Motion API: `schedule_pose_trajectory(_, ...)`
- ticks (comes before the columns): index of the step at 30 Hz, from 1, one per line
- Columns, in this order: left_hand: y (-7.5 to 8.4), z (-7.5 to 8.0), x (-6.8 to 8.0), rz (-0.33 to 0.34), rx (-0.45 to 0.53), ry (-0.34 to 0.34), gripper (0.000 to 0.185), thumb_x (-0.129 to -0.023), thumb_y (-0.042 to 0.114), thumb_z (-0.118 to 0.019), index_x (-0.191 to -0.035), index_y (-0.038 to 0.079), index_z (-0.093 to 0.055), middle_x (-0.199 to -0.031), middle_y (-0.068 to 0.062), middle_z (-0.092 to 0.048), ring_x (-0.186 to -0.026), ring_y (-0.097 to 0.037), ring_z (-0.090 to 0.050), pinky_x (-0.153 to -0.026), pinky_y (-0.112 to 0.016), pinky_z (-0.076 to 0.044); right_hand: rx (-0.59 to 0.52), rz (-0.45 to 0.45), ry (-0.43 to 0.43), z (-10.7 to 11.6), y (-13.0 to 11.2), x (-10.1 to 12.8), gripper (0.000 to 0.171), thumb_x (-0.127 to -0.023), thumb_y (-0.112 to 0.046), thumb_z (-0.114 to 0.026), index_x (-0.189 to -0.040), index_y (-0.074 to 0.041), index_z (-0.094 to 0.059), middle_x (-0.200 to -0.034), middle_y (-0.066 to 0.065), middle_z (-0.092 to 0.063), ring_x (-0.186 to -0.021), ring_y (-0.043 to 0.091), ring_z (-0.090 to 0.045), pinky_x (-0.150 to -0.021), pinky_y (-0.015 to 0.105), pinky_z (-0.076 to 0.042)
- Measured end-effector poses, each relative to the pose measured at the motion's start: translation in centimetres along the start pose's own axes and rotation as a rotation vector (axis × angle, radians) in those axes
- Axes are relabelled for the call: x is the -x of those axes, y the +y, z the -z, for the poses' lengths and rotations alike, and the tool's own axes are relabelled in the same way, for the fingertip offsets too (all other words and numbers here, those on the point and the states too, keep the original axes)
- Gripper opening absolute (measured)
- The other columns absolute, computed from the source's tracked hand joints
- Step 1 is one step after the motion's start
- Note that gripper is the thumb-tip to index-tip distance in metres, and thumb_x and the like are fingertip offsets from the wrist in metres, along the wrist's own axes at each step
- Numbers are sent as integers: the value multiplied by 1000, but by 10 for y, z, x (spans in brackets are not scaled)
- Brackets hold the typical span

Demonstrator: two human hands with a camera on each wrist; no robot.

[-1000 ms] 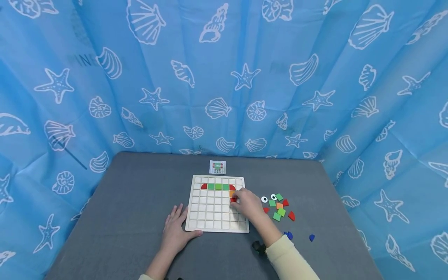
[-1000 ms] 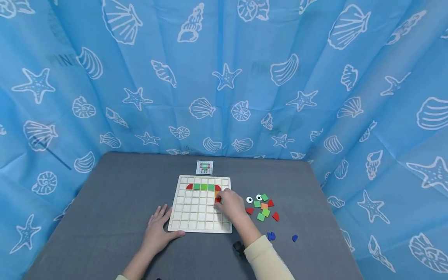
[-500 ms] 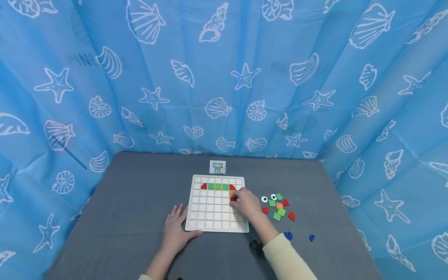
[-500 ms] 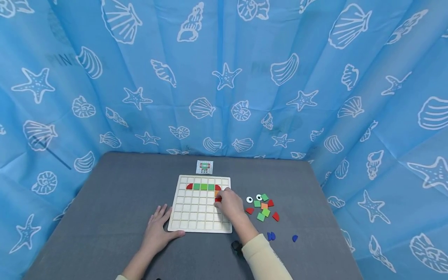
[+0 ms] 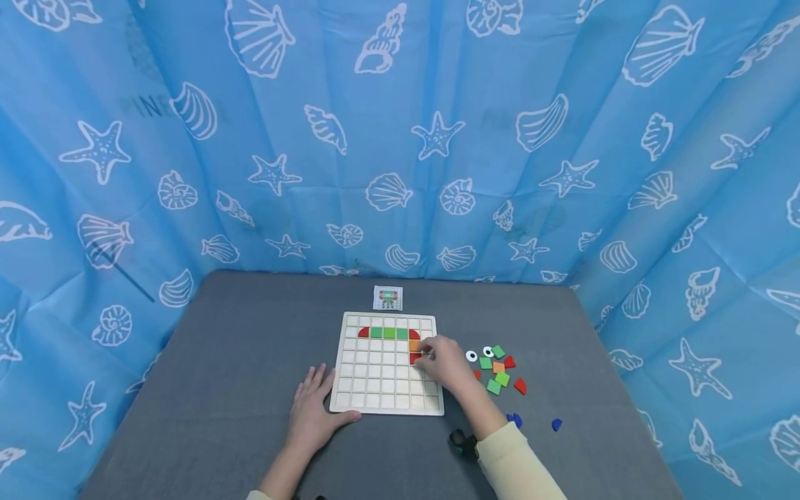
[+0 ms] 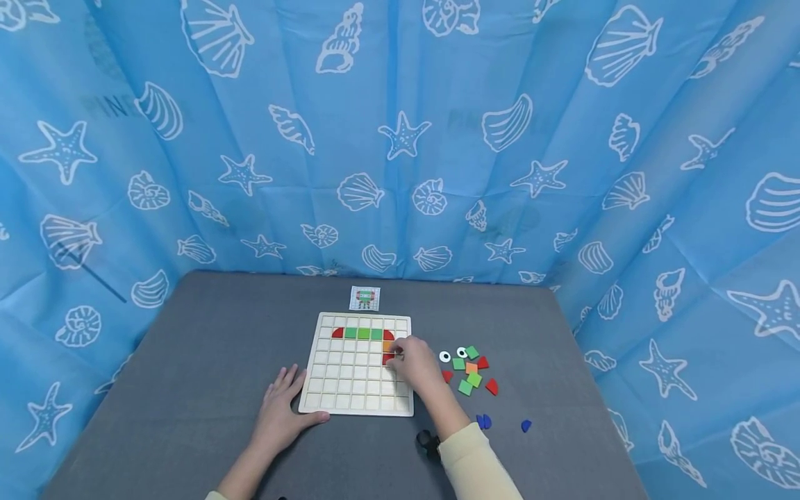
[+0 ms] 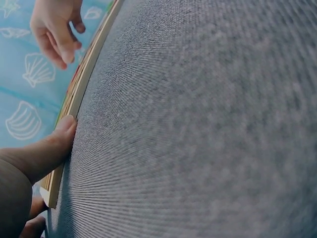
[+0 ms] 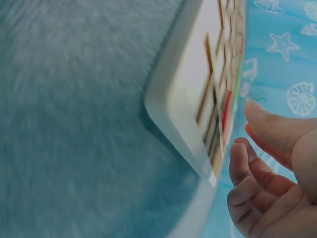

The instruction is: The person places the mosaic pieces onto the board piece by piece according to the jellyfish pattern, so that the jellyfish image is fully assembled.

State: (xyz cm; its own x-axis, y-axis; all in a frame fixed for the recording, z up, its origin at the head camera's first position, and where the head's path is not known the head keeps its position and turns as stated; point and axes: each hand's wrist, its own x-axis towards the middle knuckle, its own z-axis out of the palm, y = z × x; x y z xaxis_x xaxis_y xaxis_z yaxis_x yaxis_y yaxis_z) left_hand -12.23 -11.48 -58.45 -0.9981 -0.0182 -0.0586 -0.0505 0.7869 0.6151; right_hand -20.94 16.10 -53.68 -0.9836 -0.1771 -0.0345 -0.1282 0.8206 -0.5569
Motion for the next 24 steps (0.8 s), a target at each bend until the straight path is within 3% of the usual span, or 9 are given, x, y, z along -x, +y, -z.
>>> schedule_pose_trajectory(11, -2, 0, 0, -11, 9, -4, 118, -63, 67, -84, -152, 2, -43, -162, -21, -33, -153, -42, -20, -123, -60, -20, -13, -49, 95, 29, 18, 30, 24, -84, -14, -82, -107, -8, -76, -99, 6, -71, -78, 14, -62, -68, 35, -55)
schedule_pose_trajectory(24, -3, 0, 0, -23, -2, 2, 118, -62, 68, -84, -152, 1, -44, -161, -22, -33, -153, -43, -21, -122, -61, -20, -6, -129, 173, 38, 57, 67, 24, -79, -8, -85, -101, -8, -76, -90, 2, -73, -72, 10, -60, -63, 31, -52)
